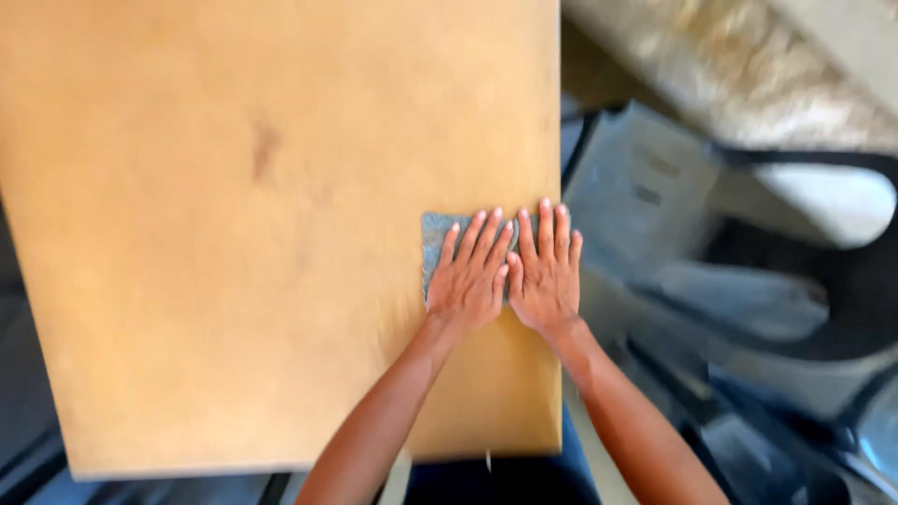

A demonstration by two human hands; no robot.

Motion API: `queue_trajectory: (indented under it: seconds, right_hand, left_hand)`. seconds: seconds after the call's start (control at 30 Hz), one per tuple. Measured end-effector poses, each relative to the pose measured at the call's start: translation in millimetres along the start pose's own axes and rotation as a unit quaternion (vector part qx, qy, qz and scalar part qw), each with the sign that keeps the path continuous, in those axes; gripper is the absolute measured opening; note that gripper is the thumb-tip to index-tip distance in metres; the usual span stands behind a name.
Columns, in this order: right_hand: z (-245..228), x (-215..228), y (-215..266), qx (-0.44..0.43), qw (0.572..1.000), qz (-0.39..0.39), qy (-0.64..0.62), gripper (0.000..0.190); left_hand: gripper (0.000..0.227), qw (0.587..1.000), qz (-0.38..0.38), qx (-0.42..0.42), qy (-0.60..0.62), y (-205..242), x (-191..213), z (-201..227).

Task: Cleaning tables and chairs in a seating area using a spray bottle and cloth.

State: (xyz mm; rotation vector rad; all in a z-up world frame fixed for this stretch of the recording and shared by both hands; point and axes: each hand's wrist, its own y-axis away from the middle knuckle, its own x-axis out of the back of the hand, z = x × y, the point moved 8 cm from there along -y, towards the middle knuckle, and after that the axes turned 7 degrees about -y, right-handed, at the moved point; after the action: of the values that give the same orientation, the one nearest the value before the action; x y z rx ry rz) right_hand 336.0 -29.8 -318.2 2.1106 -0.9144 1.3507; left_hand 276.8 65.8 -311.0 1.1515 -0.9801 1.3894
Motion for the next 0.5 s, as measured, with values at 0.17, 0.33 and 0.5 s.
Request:
queue_trajectory:
  seconds: [0.17, 0.33, 0.5]
  right_hand:
    - [18.7, 16.9, -116.9, -0.001, 0.998, 0.054, -0.025, 0.063]
    - [44.1, 22.2, -242.2, -0.006, 0.998, 0.067, -0.018, 0.063]
    - [64.6, 23.0, -358.6, 0.006, 0.995, 0.096, -0.021, 0.063]
  left_hand:
    - [0.064, 0.999, 0.027, -0.003, -0.017, -110.6, 15.2, -43.0]
    - [0.064, 0.998, 0.044, -0.004, -0.040, -228.5, 25.2, -91.2]
    - [0.064, 0.997, 0.034, 0.001, -0.076, -336.5, 29.2, -149.1]
